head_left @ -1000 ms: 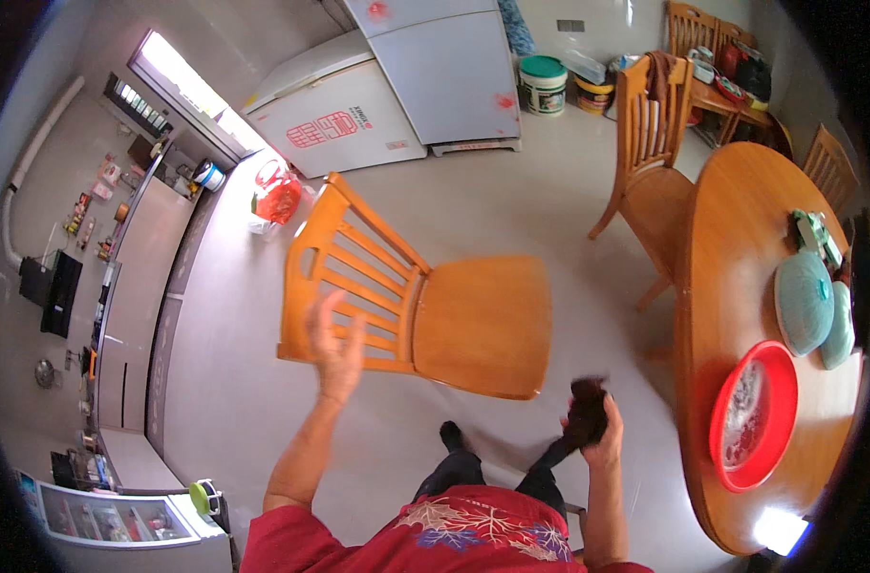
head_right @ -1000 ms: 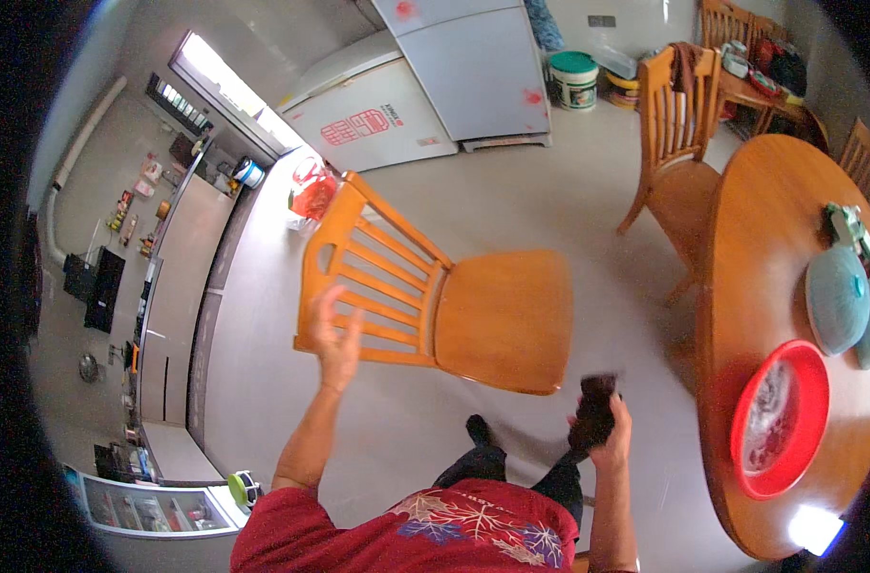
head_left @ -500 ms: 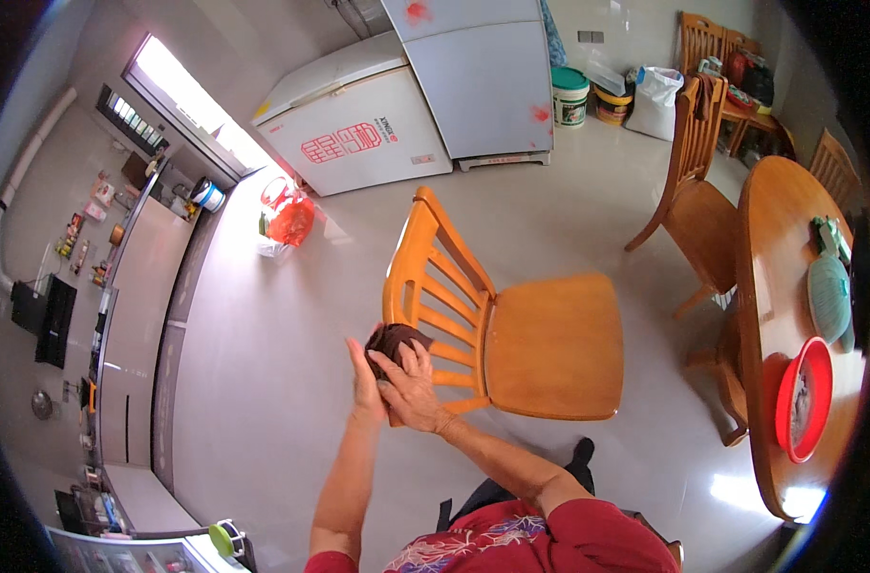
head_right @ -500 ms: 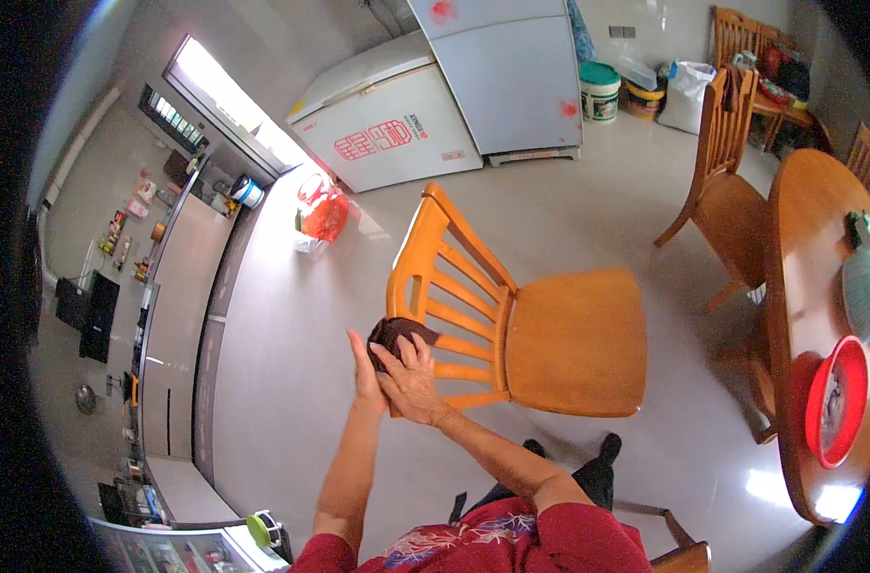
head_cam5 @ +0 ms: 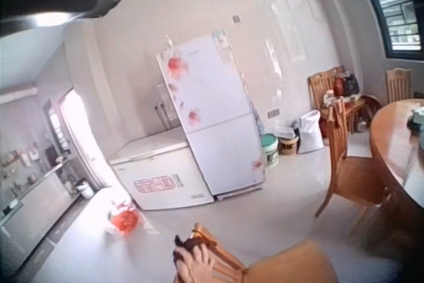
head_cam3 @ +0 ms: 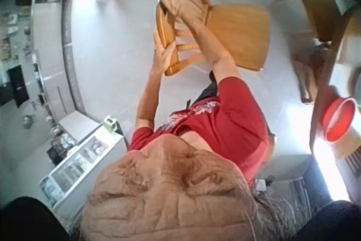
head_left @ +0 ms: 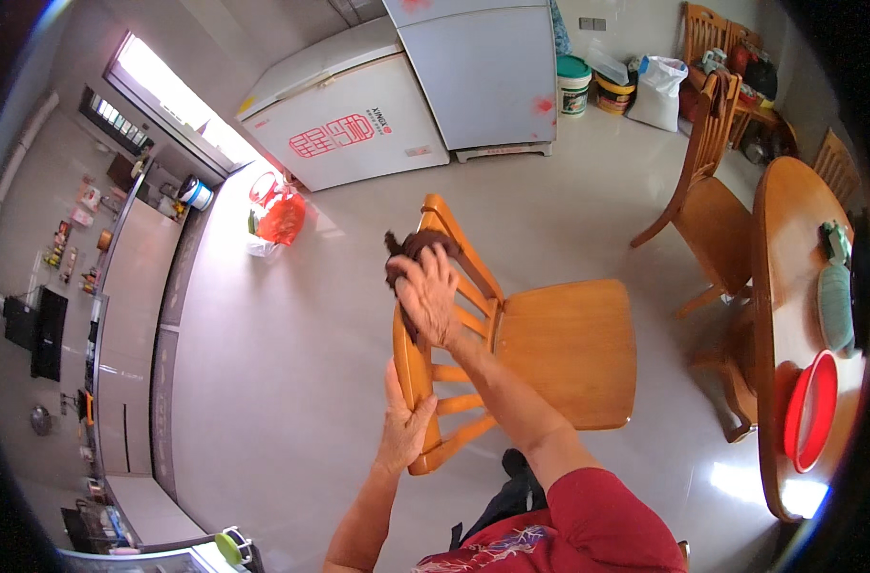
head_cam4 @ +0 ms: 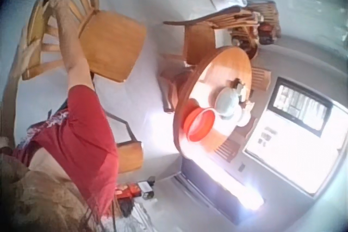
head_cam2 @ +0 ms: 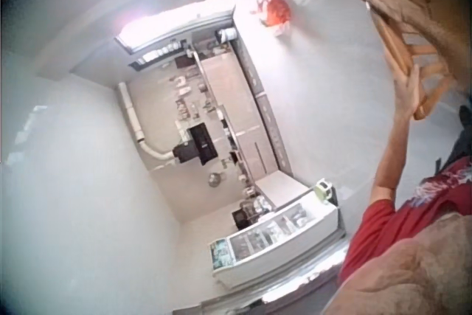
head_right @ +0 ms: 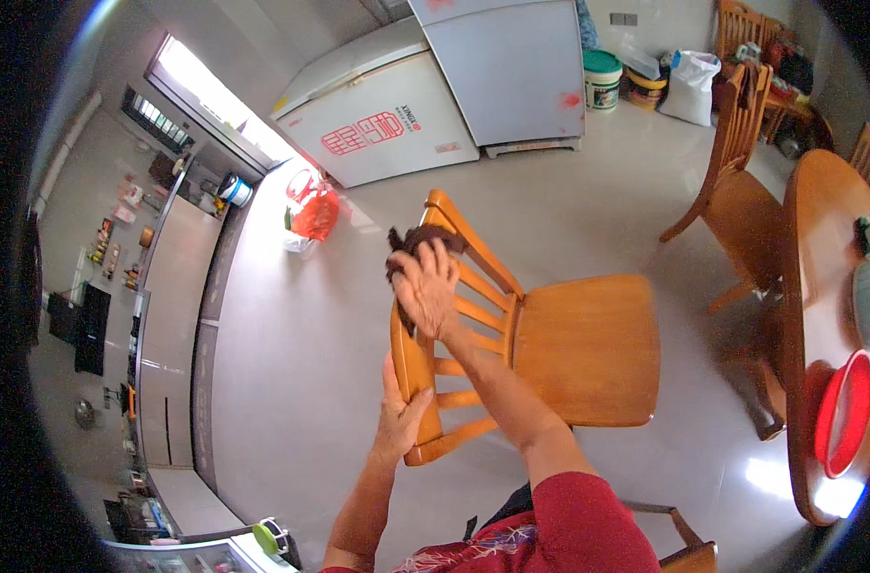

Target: The person wipes a round wooden dining table with a dark cloth, moving food items and food covers aside. Then the person wipes a wooden chair, including the seat, backrest, and legs, using the same cloth.

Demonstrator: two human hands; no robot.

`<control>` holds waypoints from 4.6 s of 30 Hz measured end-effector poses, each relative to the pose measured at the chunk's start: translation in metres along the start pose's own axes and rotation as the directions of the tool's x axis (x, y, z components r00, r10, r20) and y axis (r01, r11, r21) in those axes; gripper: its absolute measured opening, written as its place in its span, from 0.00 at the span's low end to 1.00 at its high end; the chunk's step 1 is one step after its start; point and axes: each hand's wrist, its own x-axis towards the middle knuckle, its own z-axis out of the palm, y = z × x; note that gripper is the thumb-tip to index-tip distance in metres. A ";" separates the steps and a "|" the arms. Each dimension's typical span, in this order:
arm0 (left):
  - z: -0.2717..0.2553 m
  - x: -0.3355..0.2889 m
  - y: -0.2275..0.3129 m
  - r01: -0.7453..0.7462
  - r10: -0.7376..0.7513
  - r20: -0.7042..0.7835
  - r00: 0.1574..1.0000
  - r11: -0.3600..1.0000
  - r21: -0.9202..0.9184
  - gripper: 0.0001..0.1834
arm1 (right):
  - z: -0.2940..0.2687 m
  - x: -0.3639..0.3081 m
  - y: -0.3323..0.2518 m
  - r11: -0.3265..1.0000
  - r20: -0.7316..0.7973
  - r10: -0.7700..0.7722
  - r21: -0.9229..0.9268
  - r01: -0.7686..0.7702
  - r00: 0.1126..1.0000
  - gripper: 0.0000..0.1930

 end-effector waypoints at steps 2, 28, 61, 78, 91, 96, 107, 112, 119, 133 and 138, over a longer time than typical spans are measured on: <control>0.001 0.001 -0.002 -0.076 0.076 -0.023 0.997 0.997 0.006 0.38 | 0.006 0.025 0.013 0.986 -0.125 0.145 0.105 -0.132 0.982 0.24; -0.001 0.001 -0.003 -0.033 0.034 -0.055 0.998 0.999 0.021 0.32 | -0.038 -0.072 -0.015 0.998 0.154 0.011 0.055 -0.020 0.988 0.31; 0.002 0.004 -0.004 0.051 -0.058 -0.040 0.998 0.986 -0.160 0.34 | 0.001 -0.017 -0.014 0.894 -0.200 0.258 0.421 -0.155 0.945 0.31; 0.000 0.005 -0.007 0.169 -0.192 -0.167 0.967 0.975 -0.146 0.37 | 0.132 -0.105 0.161 0.723 -0.164 0.644 0.450 -0.525 0.747 0.21; 0.005 0.007 -0.011 0.197 -0.233 -0.227 0.946 0.966 -0.169 0.35 | 0.192 -0.212 0.232 0.580 -0.021 0.752 0.497 -0.646 0.659 0.24; 0.002 0.004 -0.015 0.131 -0.170 -0.181 0.969 0.969 -0.209 0.34 | 0.111 -0.166 0.138 0.623 0.030 0.693 0.477 -0.620 0.720 0.32; 0.001 0.013 -0.017 -0.064 0.052 -0.049 0.997 0.962 -0.267 0.33 | -0.041 -0.151 -0.058 0.653 -0.007 0.223 0.744 -0.144 0.975 0.25; -0.002 0.012 -0.026 -0.044 0.032 -0.048 0.998 0.958 -0.284 0.34 | -0.023 -0.160 -0.044 0.751 0.207 0.346 0.523 -0.403 0.915 0.25; 0.001 0.008 -0.015 0.040 -0.058 -0.084 0.995 0.979 -0.199 0.36 | 0.052 -0.180 0.049 0.788 0.070 0.508 0.364 -0.496 0.858 0.27; 0.000 0.009 -0.016 0.045 -0.063 -0.126 0.990 0.989 -0.141 0.37 | 0.094 -0.279 0.114 0.645 0.339 0.699 0.078 -0.760 0.629 0.30; -0.003 0.011 -0.022 -0.017 0.003 -0.060 0.998 0.971 -0.237 0.36 | 0.031 -0.239 0.051 0.768 0.282 0.464 0.343 -0.540 0.840 0.30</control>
